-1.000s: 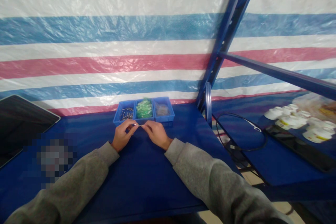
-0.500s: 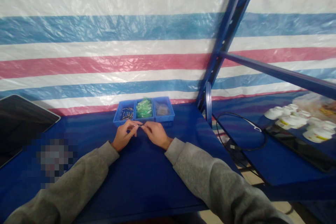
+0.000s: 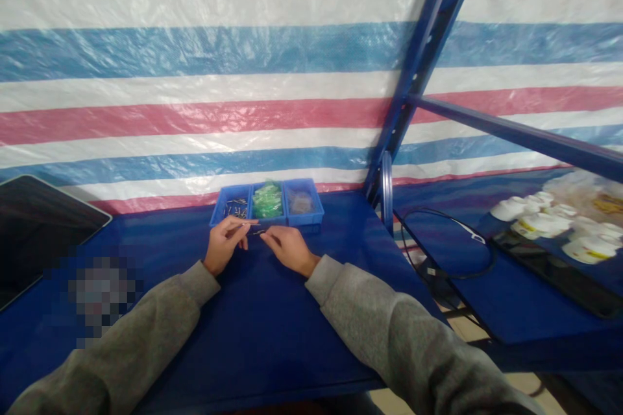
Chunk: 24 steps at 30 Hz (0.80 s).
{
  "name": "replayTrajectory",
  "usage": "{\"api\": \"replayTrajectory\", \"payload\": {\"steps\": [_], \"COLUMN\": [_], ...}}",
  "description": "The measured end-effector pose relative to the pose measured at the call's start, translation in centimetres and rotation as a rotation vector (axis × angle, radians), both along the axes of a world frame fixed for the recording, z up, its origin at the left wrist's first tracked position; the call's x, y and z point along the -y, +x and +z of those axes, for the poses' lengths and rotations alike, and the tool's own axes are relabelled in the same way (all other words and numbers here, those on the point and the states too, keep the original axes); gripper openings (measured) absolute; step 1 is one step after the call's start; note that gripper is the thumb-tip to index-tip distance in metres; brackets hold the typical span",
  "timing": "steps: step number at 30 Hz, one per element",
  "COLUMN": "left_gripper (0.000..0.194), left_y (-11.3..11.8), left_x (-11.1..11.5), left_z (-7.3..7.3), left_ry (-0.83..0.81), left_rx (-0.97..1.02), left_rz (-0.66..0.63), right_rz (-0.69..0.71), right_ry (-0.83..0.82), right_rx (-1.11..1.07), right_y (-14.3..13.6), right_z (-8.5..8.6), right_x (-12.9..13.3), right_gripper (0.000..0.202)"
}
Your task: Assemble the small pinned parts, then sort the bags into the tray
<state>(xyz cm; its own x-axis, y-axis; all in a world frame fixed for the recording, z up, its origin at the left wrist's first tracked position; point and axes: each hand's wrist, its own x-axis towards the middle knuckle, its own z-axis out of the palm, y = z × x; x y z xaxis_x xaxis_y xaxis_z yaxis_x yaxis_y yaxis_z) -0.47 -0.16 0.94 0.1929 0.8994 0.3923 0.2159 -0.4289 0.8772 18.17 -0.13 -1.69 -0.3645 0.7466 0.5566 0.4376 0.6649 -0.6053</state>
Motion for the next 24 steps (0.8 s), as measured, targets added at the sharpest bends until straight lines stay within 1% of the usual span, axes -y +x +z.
{"api": "replayTrajectory", "payload": {"steps": [3,9,15,20,24], "left_gripper": [0.022,0.022,0.023,0.021,0.017], "left_y": [0.08,0.16,-0.1,-0.19,-0.24], "left_x": [-0.1,-0.15,-0.44,-0.36,-0.44], "left_z": [-0.21,-0.43,-0.56,-0.71,-0.7], "left_ry": [-0.027,-0.01,0.132,0.189,0.265], "left_rx": [0.048,-0.113,-0.252,-0.264,-0.284], "left_rz": [0.019,0.031,0.086,0.183,0.158], "right_rz": [-0.003,-0.024,-0.078,-0.108,-0.117], "right_ry": [0.006,0.003,0.014,0.008,0.008], "right_rx": [-0.009,-0.012,-0.013,-0.026,-0.033], "right_y": [0.01,0.06,0.09,0.2,0.18], "right_z": [0.09,0.19,0.2,0.25,0.18], "right_x": [0.06,0.13,0.18,0.18,0.15], "right_gripper": [0.033,0.033,0.033,0.032,0.031]}}
